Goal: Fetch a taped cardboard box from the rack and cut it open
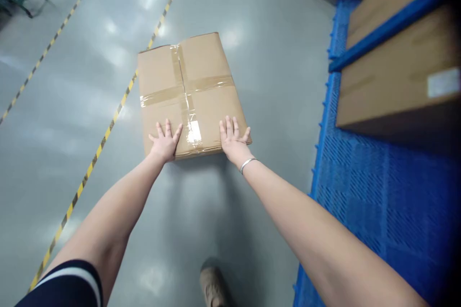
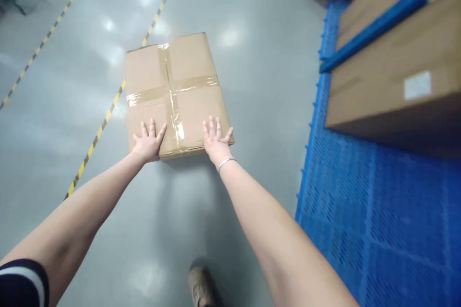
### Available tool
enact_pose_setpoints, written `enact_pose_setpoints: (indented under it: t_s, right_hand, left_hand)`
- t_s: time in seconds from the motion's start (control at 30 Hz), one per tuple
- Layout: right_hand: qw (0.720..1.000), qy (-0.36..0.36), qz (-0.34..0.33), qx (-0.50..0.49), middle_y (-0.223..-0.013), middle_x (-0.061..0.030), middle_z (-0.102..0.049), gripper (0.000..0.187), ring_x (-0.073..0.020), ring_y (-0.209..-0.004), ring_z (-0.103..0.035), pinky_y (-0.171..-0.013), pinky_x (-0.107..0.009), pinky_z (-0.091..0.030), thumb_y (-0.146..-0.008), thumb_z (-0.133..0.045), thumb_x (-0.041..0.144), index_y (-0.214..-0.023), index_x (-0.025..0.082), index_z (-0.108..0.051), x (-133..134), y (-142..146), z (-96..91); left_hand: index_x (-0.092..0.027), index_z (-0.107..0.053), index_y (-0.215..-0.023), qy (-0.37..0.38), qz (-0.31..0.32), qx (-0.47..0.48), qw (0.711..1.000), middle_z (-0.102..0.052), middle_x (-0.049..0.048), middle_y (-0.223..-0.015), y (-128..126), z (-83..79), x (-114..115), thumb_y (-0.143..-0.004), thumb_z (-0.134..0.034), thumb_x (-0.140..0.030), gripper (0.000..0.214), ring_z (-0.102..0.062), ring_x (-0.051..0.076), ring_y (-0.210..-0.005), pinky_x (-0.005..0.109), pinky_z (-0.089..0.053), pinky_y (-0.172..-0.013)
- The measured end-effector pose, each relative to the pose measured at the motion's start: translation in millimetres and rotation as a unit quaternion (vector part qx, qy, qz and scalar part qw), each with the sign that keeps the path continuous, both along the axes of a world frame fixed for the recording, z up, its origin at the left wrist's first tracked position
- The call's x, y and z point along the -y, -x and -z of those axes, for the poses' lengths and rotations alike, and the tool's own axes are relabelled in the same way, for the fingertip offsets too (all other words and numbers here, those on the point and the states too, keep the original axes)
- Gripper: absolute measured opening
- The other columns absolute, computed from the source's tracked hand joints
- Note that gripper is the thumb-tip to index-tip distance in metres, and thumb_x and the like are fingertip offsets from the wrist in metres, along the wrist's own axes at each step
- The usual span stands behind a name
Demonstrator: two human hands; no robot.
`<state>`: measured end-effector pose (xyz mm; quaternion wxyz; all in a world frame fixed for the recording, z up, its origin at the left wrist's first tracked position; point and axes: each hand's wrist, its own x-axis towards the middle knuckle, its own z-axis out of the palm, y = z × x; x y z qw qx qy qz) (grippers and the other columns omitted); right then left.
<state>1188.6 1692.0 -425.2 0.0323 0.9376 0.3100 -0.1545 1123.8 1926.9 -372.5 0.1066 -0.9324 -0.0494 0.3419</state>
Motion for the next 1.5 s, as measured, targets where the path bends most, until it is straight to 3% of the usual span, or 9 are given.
enact_pose_setpoints:
  t_s: [0.2,0.6,0.9,1.2,1.5]
  right_hand:
    - [1.0,-0.019,0.001,0.0,-0.16,-0.0224,0.002,0.081,-0.0388,-0.148,-0.004,-0.101,-0.077,-0.027,-0.077,-0.032,-0.008,-0.154,0.008,-0.008,0,-1,5.0]
    - [0.999,0.018,0.002,0.036,-0.16,-0.0228,0.0,0.078,-0.0396,-0.148,-0.006,-0.101,-0.075,-0.03,-0.079,-0.03,-0.004,-0.154,0.006,-0.009,-1,4,3.0]
    - [0.996,0.009,-0.005,0.084,-0.159,-0.0251,-0.002,0.075,-0.0431,-0.146,-0.011,-0.097,-0.078,-0.03,-0.08,-0.028,-0.004,-0.153,0.004,-0.01,-2,12,16.6]
    - [0.999,0.021,0.0,0.045,-0.159,-0.0232,0.007,0.082,-0.0414,-0.147,-0.004,-0.101,-0.077,-0.026,-0.079,-0.038,0.0,-0.154,0.005,-0.004,-1,0,13.6]
    - [0.999,0.043,0.014,0.007,-0.161,-0.0181,0.009,0.087,-0.039,-0.148,0.002,-0.103,-0.075,-0.023,-0.078,-0.043,0.003,-0.154,0.007,0.0,0,-3,4.9]
  left_hand:
    - [-0.027,0.016,-0.152,-0.023,0.001,-0.022,1.0,0.017,0.0277,-0.157,-3,-12.3,4,-0.063,-0.079,-0.031,0.13,0.006,0.061,-0.138,0.081,-0.03,-0.091]
    - [-0.028,0.014,-0.152,0.002,-0.006,0.01,1.0,0.015,0.0248,-0.159,0,-2.2,0,-0.068,-0.077,-0.029,0.124,0.005,0.059,-0.14,0.08,-0.028,-0.094]
    - [-0.028,0.015,-0.152,0.015,0.008,0.021,1.0,0.016,0.0255,-0.158,4,4.0,-7,-0.067,-0.077,-0.029,0.125,0.007,0.06,-0.139,0.081,-0.027,-0.092]
    - [-0.03,0.022,-0.149,0.011,0.002,0.018,1.0,0.019,0.023,-0.158,-1,5.6,-5,-0.066,-0.079,-0.032,0.131,0.008,0.058,-0.14,0.08,-0.028,-0.094]
    - [-0.031,0.018,-0.151,0.019,-0.005,0.018,1.0,0.017,0.0216,-0.159,-4,2.1,-1,-0.067,-0.078,-0.026,0.127,0.007,0.057,-0.141,0.081,-0.026,-0.095]
